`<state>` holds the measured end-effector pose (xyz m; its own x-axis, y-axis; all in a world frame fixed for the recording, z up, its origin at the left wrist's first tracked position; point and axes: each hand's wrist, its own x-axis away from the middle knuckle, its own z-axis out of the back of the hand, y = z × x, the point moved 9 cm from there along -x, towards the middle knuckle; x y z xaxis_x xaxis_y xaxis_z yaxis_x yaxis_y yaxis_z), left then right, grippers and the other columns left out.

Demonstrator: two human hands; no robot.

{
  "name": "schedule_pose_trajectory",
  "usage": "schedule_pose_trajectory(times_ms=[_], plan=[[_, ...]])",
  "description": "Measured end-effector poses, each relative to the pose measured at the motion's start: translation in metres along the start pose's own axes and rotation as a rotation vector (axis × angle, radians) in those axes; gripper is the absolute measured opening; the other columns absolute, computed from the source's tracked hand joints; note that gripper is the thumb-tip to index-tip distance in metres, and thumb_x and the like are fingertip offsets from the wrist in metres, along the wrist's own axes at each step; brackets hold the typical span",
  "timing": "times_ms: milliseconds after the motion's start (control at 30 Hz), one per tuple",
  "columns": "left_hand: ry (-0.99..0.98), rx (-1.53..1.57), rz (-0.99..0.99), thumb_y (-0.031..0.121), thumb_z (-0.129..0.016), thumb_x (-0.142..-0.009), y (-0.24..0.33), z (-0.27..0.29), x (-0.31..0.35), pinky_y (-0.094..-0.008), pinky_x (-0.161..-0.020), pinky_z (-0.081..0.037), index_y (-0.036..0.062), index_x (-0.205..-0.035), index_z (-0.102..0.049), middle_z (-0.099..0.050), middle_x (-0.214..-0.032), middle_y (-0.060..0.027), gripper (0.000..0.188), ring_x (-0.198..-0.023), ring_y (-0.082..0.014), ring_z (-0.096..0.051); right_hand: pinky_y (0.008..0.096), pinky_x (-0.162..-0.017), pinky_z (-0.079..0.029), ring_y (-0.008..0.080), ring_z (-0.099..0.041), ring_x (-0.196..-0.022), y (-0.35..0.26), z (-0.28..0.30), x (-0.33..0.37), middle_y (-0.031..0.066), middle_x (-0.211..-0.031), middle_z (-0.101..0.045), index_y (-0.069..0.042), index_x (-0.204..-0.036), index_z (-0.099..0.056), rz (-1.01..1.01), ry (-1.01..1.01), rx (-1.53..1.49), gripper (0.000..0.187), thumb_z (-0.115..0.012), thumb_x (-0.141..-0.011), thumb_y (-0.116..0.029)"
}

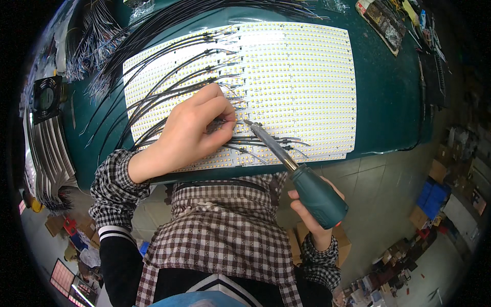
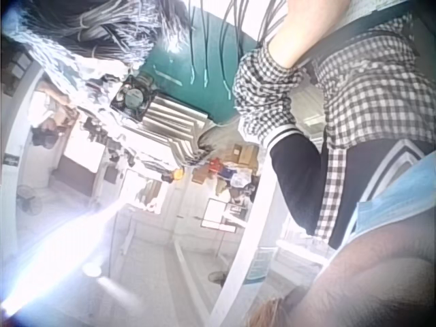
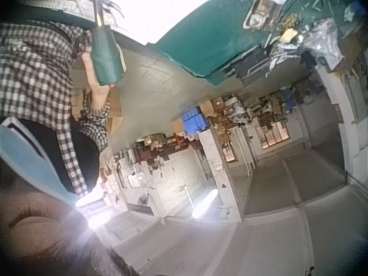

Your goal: The person solders black wires to a large LED panel using a soldering iron. They repeatedly pick up wires, align them on the panel, and apply heat to secure connections. The person occasionally moves the panel and organizes the wires during the process.

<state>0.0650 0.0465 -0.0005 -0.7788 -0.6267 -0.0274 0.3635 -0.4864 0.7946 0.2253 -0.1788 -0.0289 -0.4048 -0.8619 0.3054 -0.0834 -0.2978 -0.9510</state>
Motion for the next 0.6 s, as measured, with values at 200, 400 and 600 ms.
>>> schedule_pose_trajectory(times_ms=[200,400,600], plan=[[-0.007,-0.002,0.000,0.002,-0.065,-0.075,-0.001,-0.001,0.000,-0.0317,-0.055,-0.045,0.0044,-0.080,-0.058,-0.052,-0.080,-0.0072,0.009,-0.064,-0.0214,-0.055,0.0351,-0.075,-0.057,0.0228,-0.068,-0.080,-0.007,-0.005,-0.003,0.0152,-0.085,-0.068,0.010,-0.115,-0.053,0.056,-0.009,-0.082,0.051,-0.079,-0.076,-0.008],[-0.014,-0.003,0.004,0.003,-0.065,-0.075,-0.001,-0.001,0.000,-0.0318,-0.055,-0.045,0.0045,-0.081,-0.058,-0.053,-0.080,-0.0072,0.008,-0.064,-0.0214,-0.055,0.0388,-0.074,-0.057,0.0242,-0.062,-0.078,-0.020,-0.012,-0.007,0.0151,-0.085,-0.059,0.008,-0.095,-0.058,0.080,-0.033,-0.020,0.034,-0.067,-0.086,-0.024],[-0.033,-0.016,0.012,0.003,-0.065,-0.076,-0.001,-0.002,0.000,-0.0318,-0.058,-0.046,0.0041,-0.082,-0.059,-0.053,-0.080,-0.0077,0.009,-0.068,-0.0228,-0.057,0.0390,-0.073,-0.056,0.0245,-0.062,-0.079,-0.020,-0.012,-0.007,0.0156,-0.086,-0.059,0.009,-0.095,-0.057,0.098,-0.041,-0.027,0.033,-0.066,-0.086,-0.022]])
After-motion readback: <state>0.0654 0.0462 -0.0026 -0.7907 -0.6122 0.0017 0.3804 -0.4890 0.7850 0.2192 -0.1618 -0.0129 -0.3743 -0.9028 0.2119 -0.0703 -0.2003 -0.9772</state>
